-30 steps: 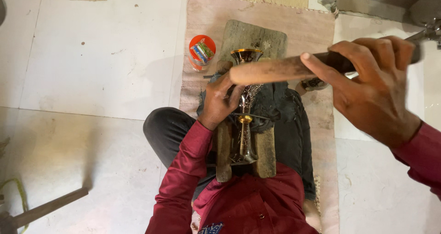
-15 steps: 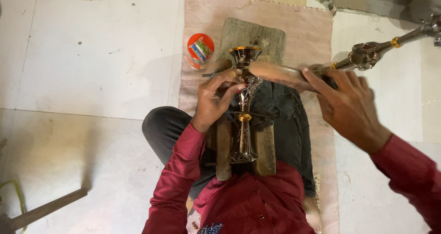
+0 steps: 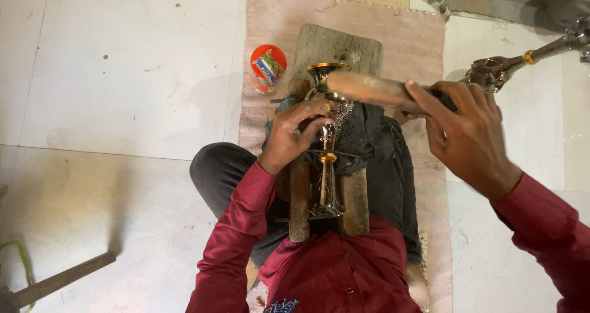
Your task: The person sits on the floor with an ornate metal vase held against a wooden block on their lap. They hold a punch against the vase surface and repeatedly strike it with a wooden mallet, repositioning the vase and punch to work different areas of the decoration.
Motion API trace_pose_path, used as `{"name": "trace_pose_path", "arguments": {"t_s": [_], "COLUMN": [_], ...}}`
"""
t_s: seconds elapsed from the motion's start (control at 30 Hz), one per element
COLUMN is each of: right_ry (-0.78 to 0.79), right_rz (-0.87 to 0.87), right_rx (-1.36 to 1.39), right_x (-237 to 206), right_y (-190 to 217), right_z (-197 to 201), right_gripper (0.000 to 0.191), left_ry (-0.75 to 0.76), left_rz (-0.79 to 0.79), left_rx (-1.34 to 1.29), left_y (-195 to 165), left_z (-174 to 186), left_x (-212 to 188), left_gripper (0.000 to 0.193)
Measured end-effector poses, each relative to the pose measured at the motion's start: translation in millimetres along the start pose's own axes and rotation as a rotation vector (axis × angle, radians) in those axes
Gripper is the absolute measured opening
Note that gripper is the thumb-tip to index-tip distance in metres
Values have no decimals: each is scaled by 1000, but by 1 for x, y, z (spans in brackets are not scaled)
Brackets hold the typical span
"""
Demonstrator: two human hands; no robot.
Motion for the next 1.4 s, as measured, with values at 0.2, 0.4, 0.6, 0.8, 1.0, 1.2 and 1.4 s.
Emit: {"name": "trace_pose_path", "arguments": {"t_s": [0.2,0.4,0.6,0.8,1.0,1.2,1.4], "right_ry": [-83,-205,-157,-103,-65,-111,-85], "right_rz": [28,155,106,74,36,-24,-122], "right_rx": [-28,54,67,79,141,374,275], "right_x": [14,21,23,21,14,19,25], "right_y": [0,10,15,10,4,8,12], "right_z": [14,28,32,29,21,29,37], "right_gripper": [57,55,61,60,58,61,63], "left_ry": [8,35,25,-6,11,13,5], "left_rz": [45,-41,-23,23,-72,68,47], "left_rx": [-19,197,285,232,187,165,150], "left_y": [-1,-2,-11,-17,-18,-16,-13], "left_z": [-1,3,0,-4,-2,-4,-5], "left_x": [-2,-4,0,6,7,8,2], "left_gripper": [30,44,30,22,37,44,44]}}
Point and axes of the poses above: each hand's wrist, its own x-axis towards the middle knuckle, its own z-axis out of the back of the hand, y = z × x, the point moved 1 cm from there along x, towards the middle knuckle, and after that the axes turned 10 degrees about -x, right-handed, at the moved point
